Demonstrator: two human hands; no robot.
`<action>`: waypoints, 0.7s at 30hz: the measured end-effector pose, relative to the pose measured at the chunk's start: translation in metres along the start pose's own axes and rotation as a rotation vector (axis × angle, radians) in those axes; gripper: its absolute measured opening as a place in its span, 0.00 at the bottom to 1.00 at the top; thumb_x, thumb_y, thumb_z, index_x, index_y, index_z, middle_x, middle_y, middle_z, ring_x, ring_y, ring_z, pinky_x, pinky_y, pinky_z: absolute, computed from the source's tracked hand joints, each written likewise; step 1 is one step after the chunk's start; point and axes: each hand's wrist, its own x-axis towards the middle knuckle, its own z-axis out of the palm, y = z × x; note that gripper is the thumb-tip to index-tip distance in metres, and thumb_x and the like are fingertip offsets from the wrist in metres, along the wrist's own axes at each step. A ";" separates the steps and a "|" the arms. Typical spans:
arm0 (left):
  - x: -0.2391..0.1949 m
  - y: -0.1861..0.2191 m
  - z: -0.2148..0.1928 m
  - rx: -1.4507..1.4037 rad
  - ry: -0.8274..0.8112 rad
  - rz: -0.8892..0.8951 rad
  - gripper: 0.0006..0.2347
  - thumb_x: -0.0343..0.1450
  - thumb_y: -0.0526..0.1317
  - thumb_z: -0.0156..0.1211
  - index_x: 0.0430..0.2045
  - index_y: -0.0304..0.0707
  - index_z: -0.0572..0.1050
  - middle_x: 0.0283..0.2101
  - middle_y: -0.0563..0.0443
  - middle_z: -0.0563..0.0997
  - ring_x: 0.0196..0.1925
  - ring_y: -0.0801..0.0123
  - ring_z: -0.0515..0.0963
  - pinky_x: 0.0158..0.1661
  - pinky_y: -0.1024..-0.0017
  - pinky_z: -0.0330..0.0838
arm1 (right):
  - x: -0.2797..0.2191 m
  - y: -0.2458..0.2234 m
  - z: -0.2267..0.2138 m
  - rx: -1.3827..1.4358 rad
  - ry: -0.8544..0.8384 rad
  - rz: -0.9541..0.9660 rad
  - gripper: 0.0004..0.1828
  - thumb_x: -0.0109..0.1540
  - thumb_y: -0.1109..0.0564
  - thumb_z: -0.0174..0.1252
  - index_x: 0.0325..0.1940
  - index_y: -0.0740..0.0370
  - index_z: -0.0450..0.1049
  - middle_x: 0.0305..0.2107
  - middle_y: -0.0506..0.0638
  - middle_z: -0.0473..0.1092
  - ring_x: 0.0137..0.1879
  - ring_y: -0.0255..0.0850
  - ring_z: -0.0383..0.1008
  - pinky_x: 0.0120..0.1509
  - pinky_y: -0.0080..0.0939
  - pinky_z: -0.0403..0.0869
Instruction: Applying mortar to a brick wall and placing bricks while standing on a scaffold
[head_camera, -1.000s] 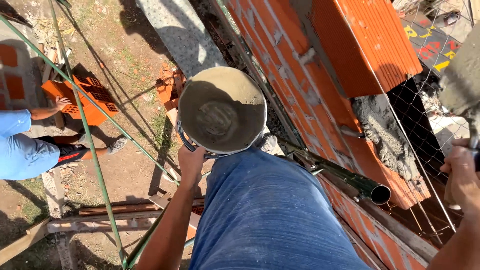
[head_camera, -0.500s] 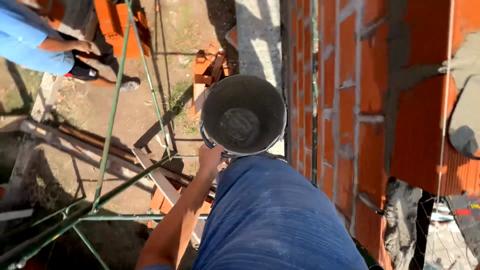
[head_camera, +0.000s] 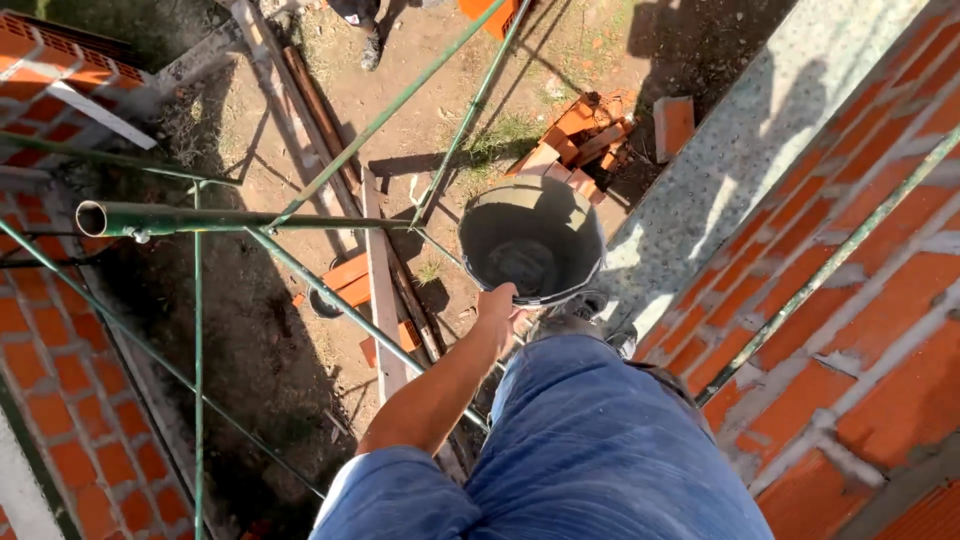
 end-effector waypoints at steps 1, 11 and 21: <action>-0.005 -0.003 -0.004 -0.051 0.051 -0.015 0.27 0.59 0.32 0.58 0.53 0.22 0.62 0.45 0.31 0.68 0.33 0.57 0.78 0.44 0.56 0.85 | -0.031 -0.015 0.021 -0.028 -0.015 0.031 0.25 0.69 0.51 0.51 0.71 0.47 0.62 0.61 0.51 0.60 0.68 0.52 0.57 0.75 0.65 0.55; -0.052 -0.045 -0.048 -0.442 0.236 -0.184 0.23 0.62 0.31 0.55 0.54 0.23 0.68 0.25 0.30 0.80 0.21 0.52 0.82 0.24 0.71 0.80 | 0.214 0.048 0.060 -0.746 -0.202 -0.361 0.28 0.64 0.37 0.50 0.65 0.47 0.73 0.55 0.49 0.79 0.63 0.48 0.78 0.60 0.49 0.74; -0.040 -0.172 -0.087 -0.889 0.416 -0.188 0.09 0.58 0.28 0.56 0.30 0.28 0.71 0.22 0.36 0.73 0.21 0.58 0.73 0.26 0.60 0.81 | 0.434 0.149 0.038 -1.002 -0.217 -0.534 0.25 0.66 0.43 0.56 0.67 0.49 0.67 0.53 0.51 0.68 0.50 0.47 0.77 0.58 0.51 0.82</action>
